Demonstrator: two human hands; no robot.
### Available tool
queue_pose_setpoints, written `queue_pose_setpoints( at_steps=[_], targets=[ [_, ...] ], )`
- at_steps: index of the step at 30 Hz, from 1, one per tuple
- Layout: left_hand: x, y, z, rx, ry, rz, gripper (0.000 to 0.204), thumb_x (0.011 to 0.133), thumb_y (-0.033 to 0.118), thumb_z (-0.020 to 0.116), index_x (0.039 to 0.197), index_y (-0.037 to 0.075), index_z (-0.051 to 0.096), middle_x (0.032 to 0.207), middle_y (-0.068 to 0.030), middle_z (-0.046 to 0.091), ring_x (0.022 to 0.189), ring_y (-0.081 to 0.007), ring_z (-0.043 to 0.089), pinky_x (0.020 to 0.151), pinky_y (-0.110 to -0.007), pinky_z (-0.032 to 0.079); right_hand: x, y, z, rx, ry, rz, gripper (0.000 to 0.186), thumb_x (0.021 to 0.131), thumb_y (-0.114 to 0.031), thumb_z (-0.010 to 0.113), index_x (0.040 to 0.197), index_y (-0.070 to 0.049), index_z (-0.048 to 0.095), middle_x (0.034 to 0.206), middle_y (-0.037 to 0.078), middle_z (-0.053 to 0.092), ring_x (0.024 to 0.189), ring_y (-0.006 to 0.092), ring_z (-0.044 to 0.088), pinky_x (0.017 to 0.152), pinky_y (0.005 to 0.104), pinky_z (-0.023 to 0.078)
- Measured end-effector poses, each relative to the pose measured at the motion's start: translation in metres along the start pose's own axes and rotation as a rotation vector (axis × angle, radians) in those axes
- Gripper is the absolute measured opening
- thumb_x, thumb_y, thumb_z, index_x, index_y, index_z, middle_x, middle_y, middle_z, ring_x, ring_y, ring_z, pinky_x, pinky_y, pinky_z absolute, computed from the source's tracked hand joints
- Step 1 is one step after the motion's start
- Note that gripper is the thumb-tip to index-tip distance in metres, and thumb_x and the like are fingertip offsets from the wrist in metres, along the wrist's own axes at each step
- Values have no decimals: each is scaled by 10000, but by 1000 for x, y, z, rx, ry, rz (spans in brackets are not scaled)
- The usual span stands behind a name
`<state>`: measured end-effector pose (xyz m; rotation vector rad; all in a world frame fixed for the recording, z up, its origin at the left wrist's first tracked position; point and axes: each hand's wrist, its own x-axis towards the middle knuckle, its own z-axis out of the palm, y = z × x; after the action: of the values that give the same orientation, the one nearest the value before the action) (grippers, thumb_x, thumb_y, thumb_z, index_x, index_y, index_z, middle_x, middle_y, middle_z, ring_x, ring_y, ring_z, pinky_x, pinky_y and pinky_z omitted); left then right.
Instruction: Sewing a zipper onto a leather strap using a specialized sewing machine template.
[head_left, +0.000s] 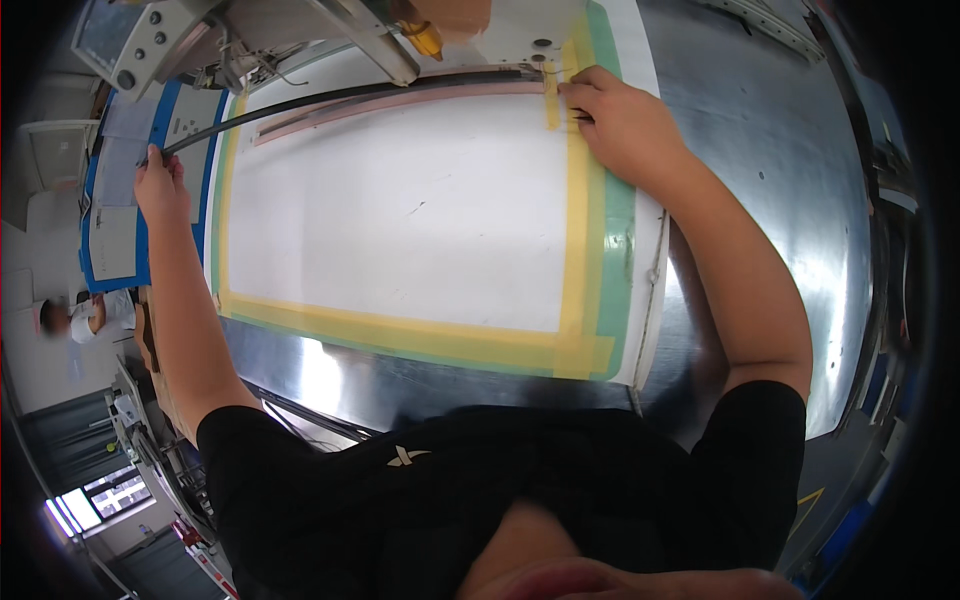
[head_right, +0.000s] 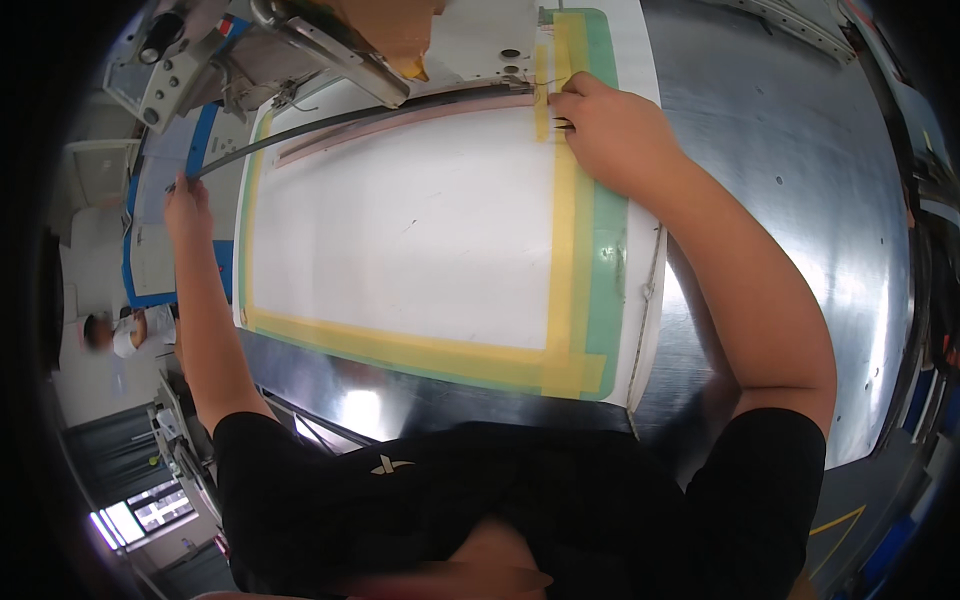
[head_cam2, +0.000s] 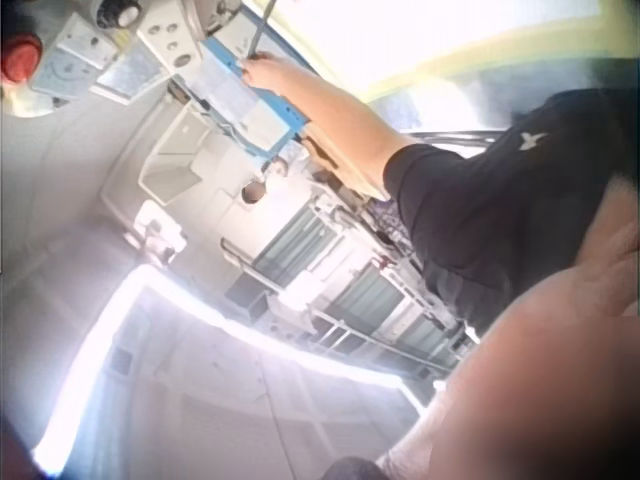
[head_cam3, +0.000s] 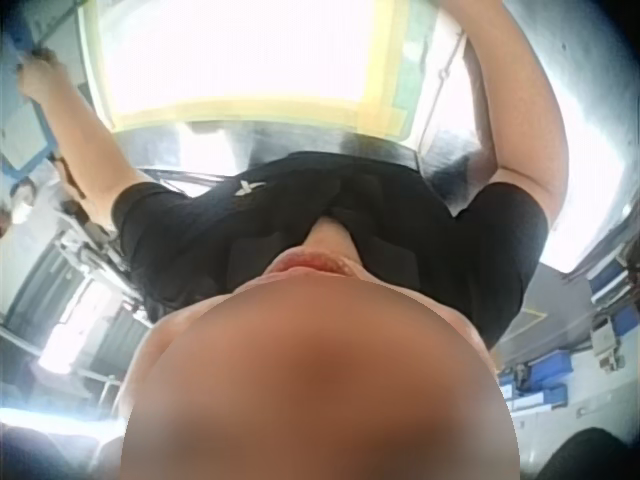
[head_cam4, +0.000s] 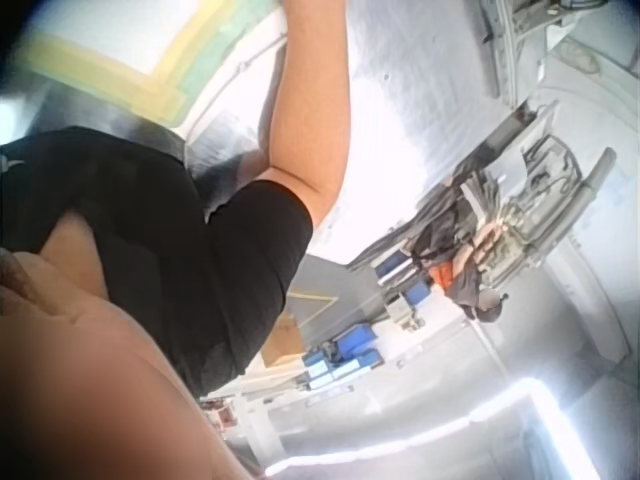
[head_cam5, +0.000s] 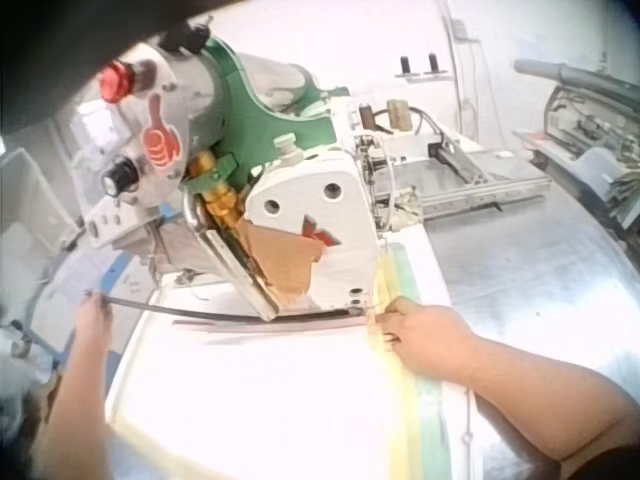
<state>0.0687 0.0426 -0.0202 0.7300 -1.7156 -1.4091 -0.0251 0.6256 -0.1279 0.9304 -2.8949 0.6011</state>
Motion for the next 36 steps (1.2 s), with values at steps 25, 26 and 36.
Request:
queue_pose_setpoints(
  at_steps=[25,26,36],
  targets=[
    [-273,-58,-228,-196,423,-336,227,1032,274,700,955,64,656,812,-42,655,739,-127,628,681,-251,534,23,-64,7,-267,70,-274,146,889,0,596,1021,-3,660,1073,171,642,1017,365,662,857,452,572],
    [-272,-58,-230,-232,407,-320,223,1034,265,696,953,61,659,813,-48,662,745,-133,635,683,-258,538,25,-64,9,-275,62,-256,157,888,3,593,1025,-4,670,1079,176,646,1012,370,664,863,452,572],
    [-233,-25,-252,-474,122,-210,229,1098,230,563,1152,31,663,1016,-117,715,958,-226,673,865,-376,550,24,-86,-17,47,-2,-184,311,881,-129,744,1175,-32,710,1154,167,677,1041,376,673,911,443,546]
  ],
)
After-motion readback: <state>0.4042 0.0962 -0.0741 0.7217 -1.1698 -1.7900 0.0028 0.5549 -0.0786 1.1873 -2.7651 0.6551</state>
